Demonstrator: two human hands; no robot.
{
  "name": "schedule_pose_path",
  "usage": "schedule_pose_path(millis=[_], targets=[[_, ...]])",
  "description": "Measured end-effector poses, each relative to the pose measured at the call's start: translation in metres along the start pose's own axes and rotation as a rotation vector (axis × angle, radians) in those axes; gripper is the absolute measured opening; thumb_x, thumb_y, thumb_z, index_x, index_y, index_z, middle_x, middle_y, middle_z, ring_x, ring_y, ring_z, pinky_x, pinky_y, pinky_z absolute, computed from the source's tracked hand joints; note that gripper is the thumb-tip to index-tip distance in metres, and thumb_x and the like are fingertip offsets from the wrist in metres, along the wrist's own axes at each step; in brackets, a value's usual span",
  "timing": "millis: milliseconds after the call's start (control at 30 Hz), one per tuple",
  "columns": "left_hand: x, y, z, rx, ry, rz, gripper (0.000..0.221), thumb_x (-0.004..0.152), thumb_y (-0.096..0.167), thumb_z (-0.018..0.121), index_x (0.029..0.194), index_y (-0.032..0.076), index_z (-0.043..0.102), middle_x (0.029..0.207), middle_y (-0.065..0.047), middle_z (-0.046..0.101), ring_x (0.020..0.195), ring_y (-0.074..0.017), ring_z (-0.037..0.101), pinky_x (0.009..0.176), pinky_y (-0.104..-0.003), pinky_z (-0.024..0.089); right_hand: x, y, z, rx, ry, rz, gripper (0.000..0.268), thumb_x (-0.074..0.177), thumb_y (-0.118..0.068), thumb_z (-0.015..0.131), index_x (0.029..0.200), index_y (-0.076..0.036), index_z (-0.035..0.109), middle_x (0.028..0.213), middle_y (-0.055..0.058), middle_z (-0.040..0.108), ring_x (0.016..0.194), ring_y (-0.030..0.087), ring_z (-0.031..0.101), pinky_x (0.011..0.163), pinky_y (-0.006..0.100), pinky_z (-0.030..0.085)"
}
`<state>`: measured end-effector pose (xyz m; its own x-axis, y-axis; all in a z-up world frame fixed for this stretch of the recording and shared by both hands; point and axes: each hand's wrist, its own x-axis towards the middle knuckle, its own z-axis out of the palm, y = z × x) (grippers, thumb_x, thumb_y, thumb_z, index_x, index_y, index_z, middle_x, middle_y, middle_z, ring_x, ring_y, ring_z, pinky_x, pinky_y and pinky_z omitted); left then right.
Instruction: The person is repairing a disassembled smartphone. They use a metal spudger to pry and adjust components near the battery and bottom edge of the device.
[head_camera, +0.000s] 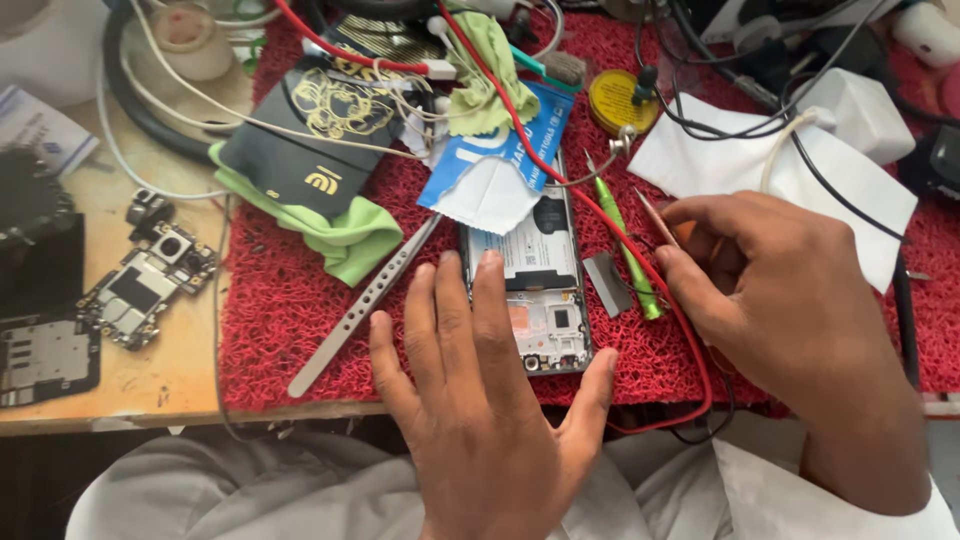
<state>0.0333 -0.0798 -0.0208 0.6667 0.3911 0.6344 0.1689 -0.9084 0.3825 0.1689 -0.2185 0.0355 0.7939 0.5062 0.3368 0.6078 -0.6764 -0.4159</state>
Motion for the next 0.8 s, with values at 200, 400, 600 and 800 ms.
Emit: schedule_pose_path(millis=[200,400,600,800], targets=[[-0.004,-0.006,-0.003,-0.047,0.028,-0.006,0.094,0.085,0.058,0.079,0.147,0.000,0.040,0.144,-0.026,0.052,0.140,-0.0419,0.049,0.120,-0.064,0.029,-0.011,-0.026,0.000,-0.147,0.280,-0.112,0.021,0.089,-0.004,0.077,0.109,0.003,0.074,0.089,0.018,0.070,0.068,0.024,0.067,0.061,0.035,0.053],[-0.012,-0.016,-0.011,-0.122,0.044,0.013,0.090,0.083,0.052,0.083,0.143,-0.002,0.043,0.141,-0.028,0.056,0.139,-0.0439,0.053,0.120,-0.063,0.034,-0.013,-0.044,0.011,-0.051,0.058,-0.065,0.026,0.087,-0.008,0.078,0.112,-0.002,0.076,0.088,0.011,0.070,0.066,0.020,0.068,0.062,0.033,0.055],[-0.027,-0.028,-0.015,-0.110,0.062,0.053,0.087,0.083,0.057,0.082,0.135,-0.003,0.047,0.139,-0.028,0.058,0.136,-0.0440,0.056,0.116,-0.060,0.040,-0.008,-0.030,0.016,-0.081,0.078,0.003,0.022,0.085,-0.013,0.079,0.106,-0.004,0.077,0.095,0.012,0.070,0.066,0.021,0.069,0.060,0.034,0.054],[-0.025,-0.022,-0.009,-0.065,0.072,-0.011,0.097,0.076,0.074,0.074,0.134,0.000,0.048,0.135,-0.021,0.059,0.132,-0.0417,0.056,0.112,-0.061,0.040,-0.002,-0.024,0.026,-0.146,0.087,0.014,0.022,0.087,-0.019,0.084,0.098,-0.001,0.078,0.086,0.013,0.069,0.065,0.023,0.068,0.061,0.035,0.053]])
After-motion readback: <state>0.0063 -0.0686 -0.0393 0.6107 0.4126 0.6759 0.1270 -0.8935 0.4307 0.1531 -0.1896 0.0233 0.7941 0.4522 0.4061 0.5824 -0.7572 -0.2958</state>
